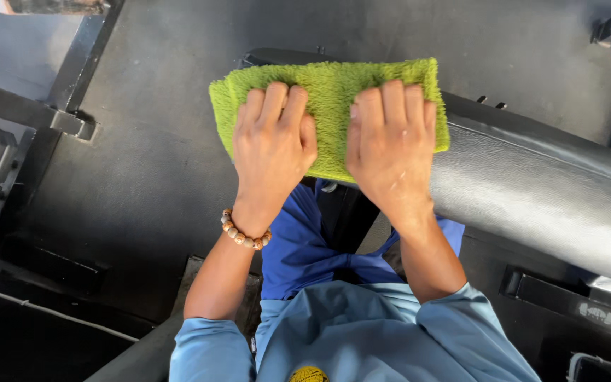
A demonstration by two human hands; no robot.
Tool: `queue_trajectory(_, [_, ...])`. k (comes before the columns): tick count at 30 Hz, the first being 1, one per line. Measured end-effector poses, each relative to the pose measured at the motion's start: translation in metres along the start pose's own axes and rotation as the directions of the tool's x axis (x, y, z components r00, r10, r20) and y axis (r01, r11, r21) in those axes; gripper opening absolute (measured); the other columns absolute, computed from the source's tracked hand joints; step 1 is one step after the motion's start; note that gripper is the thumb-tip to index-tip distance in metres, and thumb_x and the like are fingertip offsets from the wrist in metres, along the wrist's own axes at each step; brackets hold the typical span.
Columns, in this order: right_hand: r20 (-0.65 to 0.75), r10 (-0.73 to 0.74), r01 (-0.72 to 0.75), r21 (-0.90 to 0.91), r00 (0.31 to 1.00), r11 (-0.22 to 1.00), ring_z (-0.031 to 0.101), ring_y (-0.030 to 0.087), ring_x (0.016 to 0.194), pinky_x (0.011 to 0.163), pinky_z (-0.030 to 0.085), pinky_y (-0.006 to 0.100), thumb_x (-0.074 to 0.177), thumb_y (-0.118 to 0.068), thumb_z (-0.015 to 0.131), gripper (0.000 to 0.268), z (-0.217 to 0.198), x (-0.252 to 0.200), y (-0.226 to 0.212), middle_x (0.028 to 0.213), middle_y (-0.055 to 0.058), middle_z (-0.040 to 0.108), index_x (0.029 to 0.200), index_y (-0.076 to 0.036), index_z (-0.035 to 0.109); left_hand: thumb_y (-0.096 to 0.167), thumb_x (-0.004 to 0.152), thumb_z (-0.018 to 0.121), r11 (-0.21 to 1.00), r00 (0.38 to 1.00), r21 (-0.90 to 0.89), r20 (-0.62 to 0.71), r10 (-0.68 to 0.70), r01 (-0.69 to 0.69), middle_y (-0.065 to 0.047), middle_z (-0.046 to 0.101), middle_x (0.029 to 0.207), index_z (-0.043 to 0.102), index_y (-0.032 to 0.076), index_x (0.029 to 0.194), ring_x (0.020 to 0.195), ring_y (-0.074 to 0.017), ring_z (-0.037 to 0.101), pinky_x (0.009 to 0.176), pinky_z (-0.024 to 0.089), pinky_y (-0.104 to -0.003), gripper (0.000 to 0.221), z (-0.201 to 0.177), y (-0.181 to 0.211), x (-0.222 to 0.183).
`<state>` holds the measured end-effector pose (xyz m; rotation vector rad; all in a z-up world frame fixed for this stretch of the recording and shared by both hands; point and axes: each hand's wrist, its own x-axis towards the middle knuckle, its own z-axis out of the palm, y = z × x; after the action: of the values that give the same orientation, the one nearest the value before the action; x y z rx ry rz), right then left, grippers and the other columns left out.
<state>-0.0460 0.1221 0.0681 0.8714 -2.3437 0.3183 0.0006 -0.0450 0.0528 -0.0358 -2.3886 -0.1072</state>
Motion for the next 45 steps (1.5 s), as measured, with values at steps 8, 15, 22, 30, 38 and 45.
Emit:
queue_trajectory(8, [0.016, 0.143, -0.144, 0.054, 0.990, 0.988, 0.048, 0.037, 0.089, 0.077, 0.036, 0.050, 0.105, -0.008, 0.061, 0.005, -0.030, -0.043, 0.060, 0.099, 0.015, 0.054, 0.100, -0.008, 0.058, 0.004, 0.093, 0.059, 0.997, 0.999, 0.061, -0.024, 0.046, -0.045, -0.007, 0.049, 0.089, 0.056, 0.012, 0.091, 0.079, -0.0252, 0.048, 0.067, 0.044, -0.038, 0.008, 0.004, 0.081, 0.019])
queue_trajectory(15, [-0.110, 0.378, -0.390, -0.130, 0.919, 0.912, 0.048, 0.045, 0.098, 0.088, 0.033, 0.056, 0.109, 0.004, 0.062, 0.008, -0.080, -0.149, 0.141, 0.101, 0.024, 0.053, 0.103, 0.000, 0.060, 0.011, 0.109, 0.054, 0.940, 0.966, -0.228, -0.100, 0.238, -0.255, 0.000, 0.048, 0.088, 0.055, 0.020, 0.093, 0.082, -0.0206, 0.050, 0.073, 0.045, -0.035, 0.019, 0.014, 0.188, 0.024])
queue_trajectory(22, [-0.211, 0.409, -0.453, -0.245, 0.888, 0.857, 0.045, 0.043, 0.093, 0.087, 0.039, 0.054, 0.107, 0.013, 0.059, 0.012, -0.082, -0.179, 0.141, 0.100, 0.024, 0.052, 0.099, 0.007, 0.053, 0.004, 0.105, 0.059, 0.842, 0.960, -0.464, -0.169, 0.221, -0.276, -0.002, 0.051, 0.094, 0.056, 0.014, 0.094, 0.084, -0.0191, 0.047, 0.075, 0.043, -0.033, 0.016, 0.044, 0.223, 0.008])
queue_trajectory(30, [-0.100, 0.300, -0.313, -0.169, 0.949, 0.934, 0.047, 0.051, 0.097, 0.090, 0.036, 0.062, 0.120, -0.003, 0.054, 0.016, -0.041, -0.082, 0.061, 0.103, 0.030, 0.052, 0.105, 0.004, 0.055, 0.025, 0.096, 0.064, 0.931, 0.995, -0.359, 0.044, 0.086, -0.065, -0.009, 0.059, 0.107, 0.060, 0.014, 0.110, 0.091, -0.0315, 0.055, 0.071, 0.045, -0.048, 0.018, 0.026, 0.111, 0.019])
queue_trajectory(38, [-0.092, 0.172, -0.173, -0.001, 0.981, 0.985, 0.050, 0.034, 0.088, 0.075, 0.034, 0.049, 0.106, -0.024, 0.066, 0.011, 0.014, 0.004, -0.039, 0.095, 0.009, 0.054, 0.100, -0.016, 0.061, 0.031, 0.107, 0.043, 0.972, 0.977, -0.106, 0.049, -0.206, 0.210, -0.013, 0.051, 0.105, 0.055, 0.012, 0.101, 0.090, -0.0376, 0.046, 0.076, 0.034, -0.053, 0.022, 0.008, -0.013, 0.003])
queue_trajectory(45, [-0.147, 0.210, -0.175, 0.219, 0.967, 0.960, 0.054, 0.035, 0.087, 0.078, 0.038, 0.048, 0.105, -0.015, 0.067, 0.005, -0.021, -0.029, 0.007, 0.097, 0.008, 0.064, 0.100, -0.013, 0.069, 0.026, 0.106, 0.045, 0.990, 0.988, -0.062, 0.097, -0.121, 0.128, -0.013, 0.049, 0.106, 0.051, 0.010, 0.102, 0.093, -0.0366, 0.045, 0.079, 0.032, -0.051, 0.017, 0.007, 0.041, 0.010])
